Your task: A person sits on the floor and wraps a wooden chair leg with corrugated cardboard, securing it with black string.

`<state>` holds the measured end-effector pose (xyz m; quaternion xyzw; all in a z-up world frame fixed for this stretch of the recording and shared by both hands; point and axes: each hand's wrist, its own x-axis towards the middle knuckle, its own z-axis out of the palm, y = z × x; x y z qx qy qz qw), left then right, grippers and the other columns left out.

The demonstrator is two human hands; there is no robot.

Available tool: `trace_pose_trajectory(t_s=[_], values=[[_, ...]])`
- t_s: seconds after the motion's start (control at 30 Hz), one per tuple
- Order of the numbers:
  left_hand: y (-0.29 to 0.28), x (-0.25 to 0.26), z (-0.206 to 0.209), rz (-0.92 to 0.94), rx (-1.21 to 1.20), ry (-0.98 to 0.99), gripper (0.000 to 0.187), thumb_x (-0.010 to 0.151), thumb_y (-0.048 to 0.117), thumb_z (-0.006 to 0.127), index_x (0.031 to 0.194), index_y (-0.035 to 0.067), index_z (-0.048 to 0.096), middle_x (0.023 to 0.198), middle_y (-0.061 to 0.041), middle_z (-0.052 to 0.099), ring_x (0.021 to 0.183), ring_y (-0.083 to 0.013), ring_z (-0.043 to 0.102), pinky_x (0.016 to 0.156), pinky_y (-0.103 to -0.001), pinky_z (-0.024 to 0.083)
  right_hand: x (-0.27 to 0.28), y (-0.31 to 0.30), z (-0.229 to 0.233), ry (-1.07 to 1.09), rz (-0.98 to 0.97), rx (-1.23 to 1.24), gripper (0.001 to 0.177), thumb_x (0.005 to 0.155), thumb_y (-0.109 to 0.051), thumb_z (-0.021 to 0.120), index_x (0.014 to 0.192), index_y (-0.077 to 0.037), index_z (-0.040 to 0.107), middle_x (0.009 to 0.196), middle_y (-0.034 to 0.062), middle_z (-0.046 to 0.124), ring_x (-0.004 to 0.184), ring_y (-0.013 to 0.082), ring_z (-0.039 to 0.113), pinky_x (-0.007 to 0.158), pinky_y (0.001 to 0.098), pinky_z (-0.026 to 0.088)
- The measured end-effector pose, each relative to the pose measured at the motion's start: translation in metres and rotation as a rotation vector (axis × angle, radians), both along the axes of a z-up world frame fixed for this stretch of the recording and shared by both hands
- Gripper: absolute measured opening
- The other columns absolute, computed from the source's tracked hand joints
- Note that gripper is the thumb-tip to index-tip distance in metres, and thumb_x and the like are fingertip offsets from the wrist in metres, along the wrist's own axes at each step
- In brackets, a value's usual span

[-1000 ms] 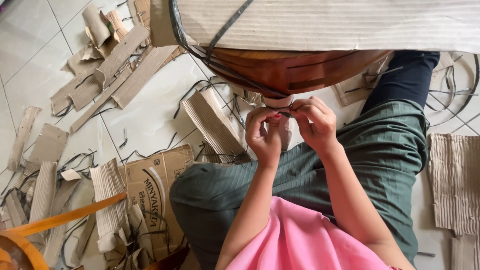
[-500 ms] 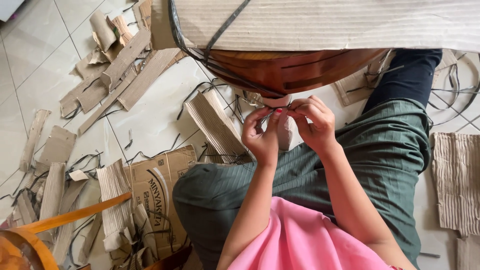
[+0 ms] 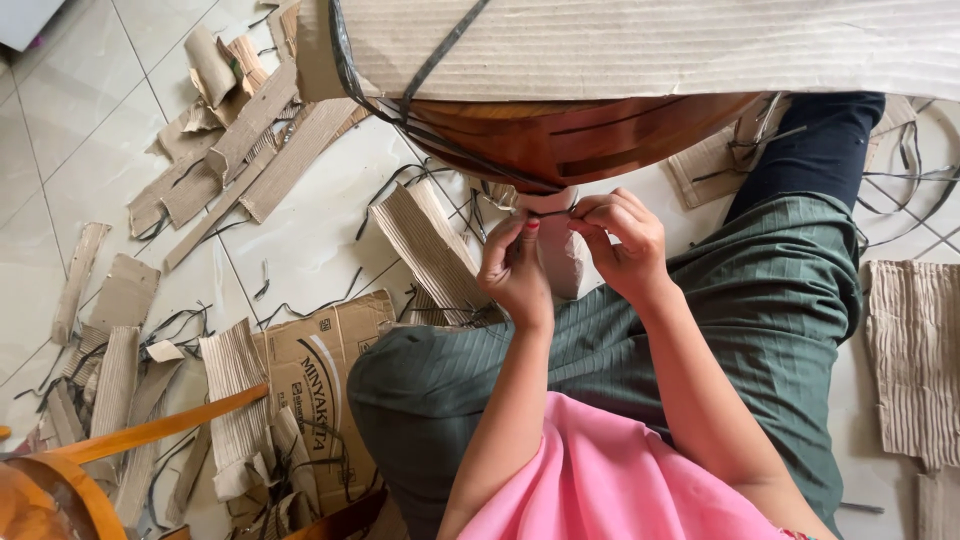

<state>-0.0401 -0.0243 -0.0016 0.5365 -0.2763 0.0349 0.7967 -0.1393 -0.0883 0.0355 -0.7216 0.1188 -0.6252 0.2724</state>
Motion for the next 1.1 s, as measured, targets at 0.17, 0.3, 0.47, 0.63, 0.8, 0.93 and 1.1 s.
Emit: trace_pose_trajectory(t_s=[0.17,0.3,0.47,0.63,0.8,0.93,1.1], values=[[0.012,-0.001,0.019,-0.082,0.093,-0.119,0.011,0.084,-0.006,0.08,0.084,0.004,0.075,0.081,-0.007,0.073,0.081,-0.0178,0.072,0.079,-0.032,0.059,-0.001,0.0,0.001,0.005,-0.004,-0.013,0.022,0.095,0.007,0.075,0.079,-0.002,0.063,0.083,0.013,0.072,0.057,0.0284,0.052,0.053,0.0342,0.048],[0.017,-0.006,0.052,-0.169,0.168,-0.401,0.015,0.075,0.0,0.086,0.076,0.011,0.078,0.079,0.001,0.075,0.077,-0.0153,0.075,0.078,-0.029,0.061,0.001,0.0,-0.004,-0.014,-0.004,-0.004,0.021,0.094,0.007,0.076,0.079,-0.001,0.063,0.082,0.0128,0.071,0.057,0.0281,0.051,0.053,0.0337,0.048],[0.02,-0.01,0.064,-0.242,0.164,-0.457,0.012,0.08,0.0,0.083,0.079,0.011,0.081,0.078,0.0,0.077,0.074,-0.0152,0.075,0.077,-0.027,0.062,0.004,0.001,-0.009,-0.023,-0.013,0.021,0.021,0.096,0.01,0.07,0.079,-0.001,0.064,0.081,0.0131,0.07,0.056,0.0268,0.05,0.052,0.0338,0.046],[0.03,-0.002,0.04,-0.199,0.194,-0.394,0.015,0.082,0.008,0.085,0.096,0.012,0.078,0.088,-0.002,0.078,0.079,-0.0166,0.075,0.078,-0.032,0.062,0.005,0.002,-0.004,-0.039,-0.05,0.039,0.021,0.093,0.008,0.076,0.078,-0.001,0.065,0.08,0.012,0.071,0.054,0.0248,0.05,0.05,0.0317,0.046],[0.022,0.004,-0.006,-0.242,0.182,-0.046,0.044,0.077,-0.009,0.085,0.115,0.002,0.068,0.095,-0.008,0.068,0.085,-0.0154,0.07,0.084,-0.033,0.061,0.007,0.003,-0.009,-0.054,-0.029,0.053,0.021,0.094,0.008,0.076,0.079,0.0,0.064,0.08,0.0134,0.07,0.053,0.0247,0.049,0.049,0.0317,0.044],[0.013,0.012,0.017,-0.204,0.124,-0.142,0.034,0.075,-0.007,0.088,0.104,0.004,0.074,0.088,-0.006,0.07,0.079,-0.0135,0.069,0.078,-0.032,0.06,0.007,0.003,-0.007,-0.05,-0.029,0.059,0.022,0.094,0.009,0.076,0.079,-0.001,0.063,0.08,0.0138,0.07,0.053,0.0248,0.049,0.05,0.0318,0.045],[0.014,0.02,0.039,-0.158,0.165,-0.544,0.022,0.078,0.001,0.086,0.094,0.015,0.083,0.087,0.0,0.074,0.078,-0.0162,0.072,0.078,-0.031,0.06,0.007,0.003,-0.009,-0.057,-0.011,0.092,0.021,0.092,0.009,0.077,0.078,0.0,0.064,0.079,0.0129,0.07,0.054,0.0234,0.05,0.05,0.0317,0.046]])
